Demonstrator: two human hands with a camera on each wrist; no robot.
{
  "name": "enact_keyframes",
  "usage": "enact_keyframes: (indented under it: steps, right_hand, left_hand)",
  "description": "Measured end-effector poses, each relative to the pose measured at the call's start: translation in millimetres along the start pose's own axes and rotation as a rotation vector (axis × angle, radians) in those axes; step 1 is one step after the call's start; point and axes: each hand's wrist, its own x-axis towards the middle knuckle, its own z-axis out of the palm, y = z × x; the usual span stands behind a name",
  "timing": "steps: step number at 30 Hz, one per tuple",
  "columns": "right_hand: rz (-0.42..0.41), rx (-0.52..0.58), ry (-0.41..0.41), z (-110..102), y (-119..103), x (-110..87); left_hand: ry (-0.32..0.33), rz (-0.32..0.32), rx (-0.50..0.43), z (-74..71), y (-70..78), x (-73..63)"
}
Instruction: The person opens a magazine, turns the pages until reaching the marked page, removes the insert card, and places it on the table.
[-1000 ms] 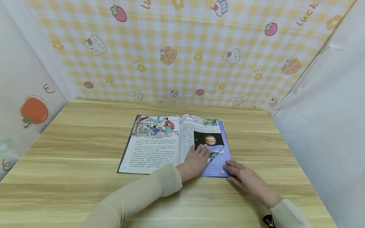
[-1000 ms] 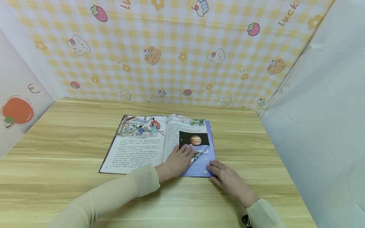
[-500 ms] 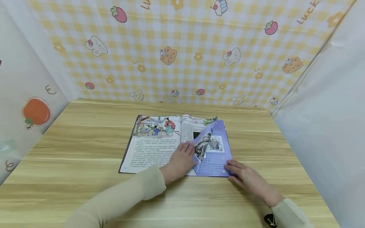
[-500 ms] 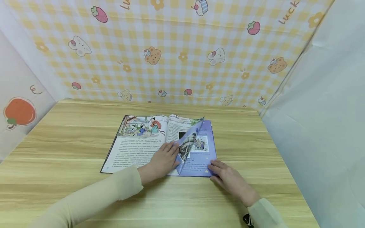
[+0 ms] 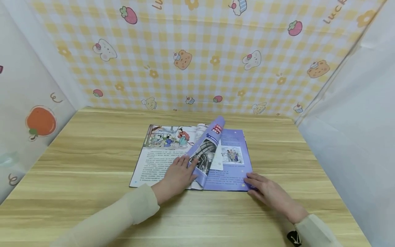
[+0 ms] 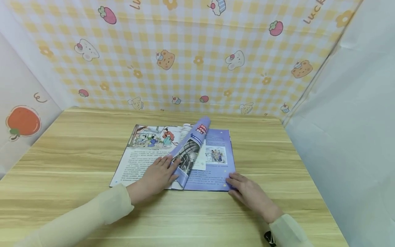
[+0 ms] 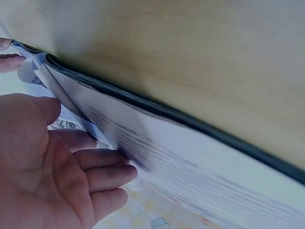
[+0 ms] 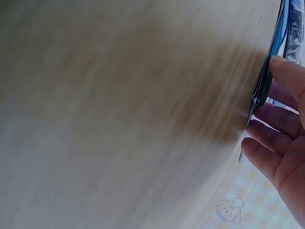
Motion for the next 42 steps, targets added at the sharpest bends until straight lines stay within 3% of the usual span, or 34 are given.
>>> enact_keyframes:
  steps: [6,13,25,36,42]
  right_hand:
    - [0.001,-0.001,0.0,-1.5,-2.0,0.0]
    - [-0.015,-0.008,0.017,-1.5,-4.1,-0.3]
    - [0.036,0.017,-0.008,-4.2,-9.2,3.7]
    - [0.039,-0.005,0.022,-6.6,-9.9,10.7]
    - [0.037,0.004,-0.003,-9.7,-8.6,17.7]
  left_hand:
    - [0.01,-0.046,-0.023,5.2,-16.4,-15.2]
    - [0.002,-0.073,-0.035,7.9,-25.9,-31.7]
    - [0.009,-0.092,-0.132,2.2,-44.8,-65.0]
    - [0.048,-0.074,0.071,-2.7,-55.1,-83.5]
    - [0.041,-0.05,-0.041,-6.1,-54.6,-81.9]
